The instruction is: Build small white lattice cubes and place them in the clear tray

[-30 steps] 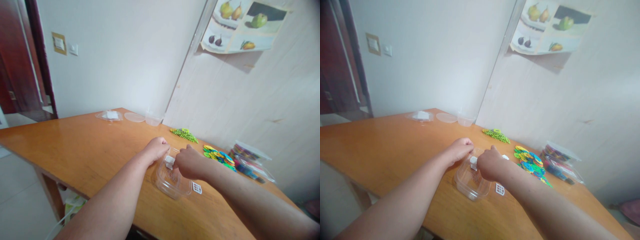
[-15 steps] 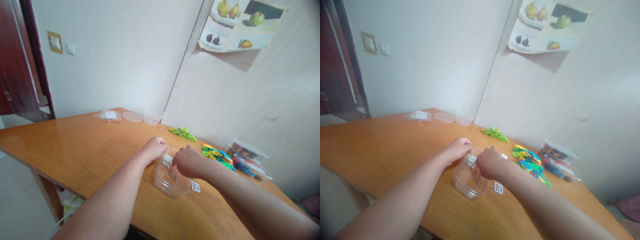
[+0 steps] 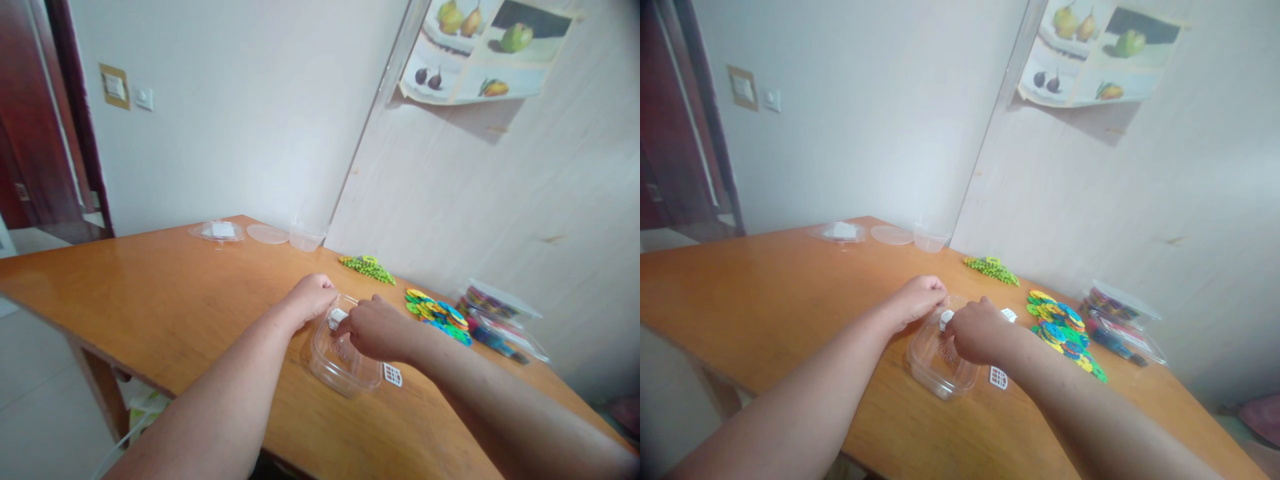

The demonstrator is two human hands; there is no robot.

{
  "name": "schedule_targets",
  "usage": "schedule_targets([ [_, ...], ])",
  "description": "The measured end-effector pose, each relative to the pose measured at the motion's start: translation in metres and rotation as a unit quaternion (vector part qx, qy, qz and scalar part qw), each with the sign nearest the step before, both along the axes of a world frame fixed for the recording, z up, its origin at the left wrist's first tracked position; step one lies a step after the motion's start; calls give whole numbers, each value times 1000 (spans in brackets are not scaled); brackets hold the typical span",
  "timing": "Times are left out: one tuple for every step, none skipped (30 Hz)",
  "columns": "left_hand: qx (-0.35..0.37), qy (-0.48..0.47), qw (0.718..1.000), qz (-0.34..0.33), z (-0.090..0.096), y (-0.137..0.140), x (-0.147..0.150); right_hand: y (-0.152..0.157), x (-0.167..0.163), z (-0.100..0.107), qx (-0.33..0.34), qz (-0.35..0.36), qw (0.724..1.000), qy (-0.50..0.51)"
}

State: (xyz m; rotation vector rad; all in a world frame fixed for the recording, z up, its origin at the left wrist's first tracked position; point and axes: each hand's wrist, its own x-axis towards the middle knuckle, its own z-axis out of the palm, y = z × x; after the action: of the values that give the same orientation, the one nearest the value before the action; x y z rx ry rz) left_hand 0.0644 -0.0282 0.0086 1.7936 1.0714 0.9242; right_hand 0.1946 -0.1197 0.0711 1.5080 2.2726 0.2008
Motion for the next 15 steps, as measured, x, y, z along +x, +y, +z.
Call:
schedule_targets([
  [0,1,1000,0,0,0,0,0,0,0,1,-1,1000,1],
  [-1,2,1000,0,0,0,0,1,0,0,2,-2,1000,0],
  [0,3,1000,0,0,0,0,1,0,0,3,-4,1000,1],
  [0,3,1000,-1,0,0,0,1,0,0,5,-6,1000,1],
  [1,2,1000,-1,0,-1,0,1,0,0,6,-8,1000,2],
  [2,1,1000,0,0,-1,0,1,0,0,8,-11,1000,3],
  [2,0,1000,0,0,-1,0,0,-1,0,10,-13,1000,5],
  [2,-1,1000,0,0,-1,0,0,-1,1,11,-14,1000,8],
  [2,-2,1000,0,0,0,1,-1,-1,2,11,-14,1000,10],
  [2,-2,1000,-1,-1,0,1,-2,-1,3,10,-12,1000,10],
  [3,-3,1000,-1,-1,0,1,-3,0,5,10,-12,1000,8],
  [3,-3,1000,-2,-1,0,1,-4,0,7,11,-11,1000,4],
  [4,-3,1000,-2,-2,0,1,-4,1,9,15,-11,1000,-3],
  [5,-2,1000,-2,-2,0,1,-4,2,11,21,-12,1000,-12],
  [5,-2,1000,-2,-2,0,1,-4,4,12,28,-12,999,-24],
])
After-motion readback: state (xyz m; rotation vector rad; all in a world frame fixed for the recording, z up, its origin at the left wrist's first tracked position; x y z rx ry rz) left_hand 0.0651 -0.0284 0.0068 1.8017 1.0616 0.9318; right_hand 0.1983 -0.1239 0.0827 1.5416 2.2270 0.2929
